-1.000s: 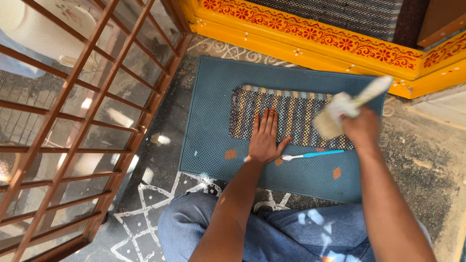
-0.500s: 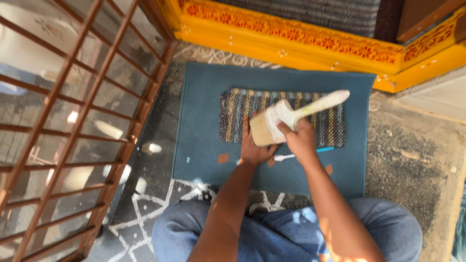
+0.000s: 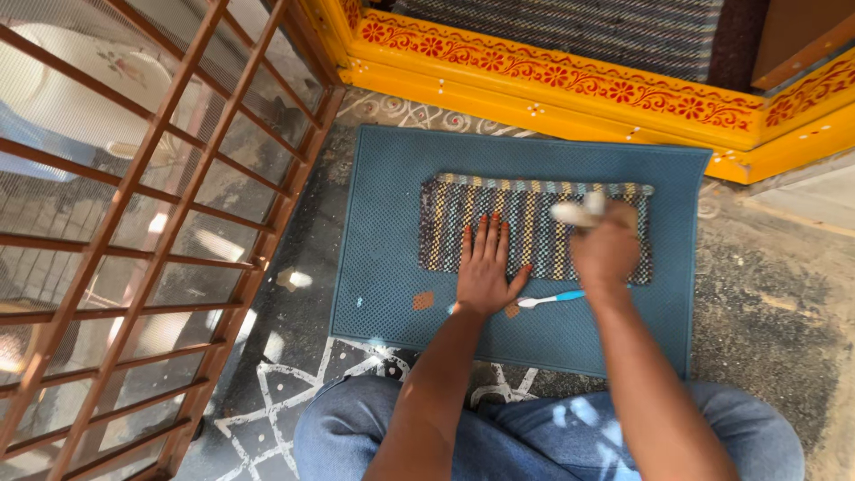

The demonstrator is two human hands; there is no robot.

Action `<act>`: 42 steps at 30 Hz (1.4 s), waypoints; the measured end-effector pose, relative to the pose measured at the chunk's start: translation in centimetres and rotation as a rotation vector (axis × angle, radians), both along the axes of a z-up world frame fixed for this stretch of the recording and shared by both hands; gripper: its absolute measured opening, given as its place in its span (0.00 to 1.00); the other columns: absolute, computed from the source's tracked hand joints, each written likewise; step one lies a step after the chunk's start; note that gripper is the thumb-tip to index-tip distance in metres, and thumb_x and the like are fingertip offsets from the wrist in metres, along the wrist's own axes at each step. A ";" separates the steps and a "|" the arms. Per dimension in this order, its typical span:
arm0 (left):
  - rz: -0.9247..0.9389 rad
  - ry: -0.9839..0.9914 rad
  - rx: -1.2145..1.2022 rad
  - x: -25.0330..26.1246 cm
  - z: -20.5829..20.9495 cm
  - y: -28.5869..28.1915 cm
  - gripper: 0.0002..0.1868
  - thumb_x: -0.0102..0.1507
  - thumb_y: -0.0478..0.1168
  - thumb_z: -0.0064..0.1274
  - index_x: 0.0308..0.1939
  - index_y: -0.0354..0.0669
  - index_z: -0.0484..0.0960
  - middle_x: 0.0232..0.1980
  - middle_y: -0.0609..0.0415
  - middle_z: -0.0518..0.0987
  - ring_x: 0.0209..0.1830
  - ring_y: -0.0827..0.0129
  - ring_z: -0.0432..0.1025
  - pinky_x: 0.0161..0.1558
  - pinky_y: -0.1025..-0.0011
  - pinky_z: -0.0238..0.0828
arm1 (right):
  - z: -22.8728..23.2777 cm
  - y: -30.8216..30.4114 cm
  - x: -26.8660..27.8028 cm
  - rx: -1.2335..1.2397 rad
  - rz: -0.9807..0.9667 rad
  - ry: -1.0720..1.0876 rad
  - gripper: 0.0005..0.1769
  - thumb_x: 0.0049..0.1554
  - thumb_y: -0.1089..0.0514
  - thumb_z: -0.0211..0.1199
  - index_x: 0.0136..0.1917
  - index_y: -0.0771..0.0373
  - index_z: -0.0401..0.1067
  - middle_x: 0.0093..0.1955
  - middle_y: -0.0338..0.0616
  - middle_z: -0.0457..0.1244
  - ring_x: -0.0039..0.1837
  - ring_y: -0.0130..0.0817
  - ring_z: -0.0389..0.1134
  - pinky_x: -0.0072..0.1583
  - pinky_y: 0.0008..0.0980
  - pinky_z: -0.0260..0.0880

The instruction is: The person cleans a small patterned rug by hand using a toothbrush and a larger brush, scrubbing the surface and applying a cleaning agent.

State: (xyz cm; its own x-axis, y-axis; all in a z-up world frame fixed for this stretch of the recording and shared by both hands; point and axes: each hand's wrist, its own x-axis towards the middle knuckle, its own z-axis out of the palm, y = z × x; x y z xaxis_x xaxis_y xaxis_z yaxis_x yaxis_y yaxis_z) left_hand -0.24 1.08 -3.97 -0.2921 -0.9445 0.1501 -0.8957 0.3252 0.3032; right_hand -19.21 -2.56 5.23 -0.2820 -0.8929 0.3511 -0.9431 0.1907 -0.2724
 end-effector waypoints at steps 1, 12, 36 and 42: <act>-0.002 -0.009 -0.022 0.0 0.1 0.1 0.48 0.68 0.69 0.28 0.78 0.32 0.57 0.83 0.38 0.54 0.85 0.49 0.41 0.80 0.46 0.29 | -0.2 -0.2 1.4 0.145 0.033 -0.041 0.34 0.46 0.53 0.76 0.63 0.66 0.71 0.46 0.61 0.71 0.44 0.57 0.74 0.47 0.50 0.75; -0.038 0.033 0.064 0.3 0.3 0.1 0.47 0.67 0.69 0.32 0.78 0.36 0.60 0.80 0.38 0.60 0.85 0.44 0.46 0.82 0.42 0.28 | -3.7 -6.6 10.8 -0.118 0.547 -0.641 0.29 0.56 0.60 0.70 0.70 0.62 0.70 0.59 0.55 0.70 0.59 0.51 0.74 0.60 0.44 0.72; -0.002 0.015 0.011 0.0 0.4 -0.1 0.49 0.69 0.69 0.26 0.78 0.31 0.57 0.83 0.39 0.53 0.86 0.49 0.40 0.81 0.47 0.28 | -5.5 -7.1 -1.7 -0.139 0.123 -0.682 0.17 0.56 0.56 0.75 0.52 0.70 0.75 0.46 0.53 0.72 0.48 0.43 0.74 0.51 0.44 0.72; 0.001 0.017 0.028 -0.1 0.2 -0.1 0.49 0.69 0.70 0.23 0.78 0.30 0.57 0.83 0.39 0.53 0.86 0.49 0.41 0.81 0.46 0.28 | 0.8 -4.7 -6.9 -0.195 -0.005 -0.034 0.24 0.51 0.57 0.74 0.60 0.69 0.78 0.40 0.60 0.70 0.41 0.57 0.73 0.42 0.50 0.74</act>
State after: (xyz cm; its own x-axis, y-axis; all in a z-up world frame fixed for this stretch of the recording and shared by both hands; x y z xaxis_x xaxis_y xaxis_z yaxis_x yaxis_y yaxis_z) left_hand -0.37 1.01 -3.79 -0.2892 -0.9486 0.1286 -0.8907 0.3158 0.3270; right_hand -26.13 -7.24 5.98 -0.3014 -0.8072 0.5075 -0.9317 0.1361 -0.3368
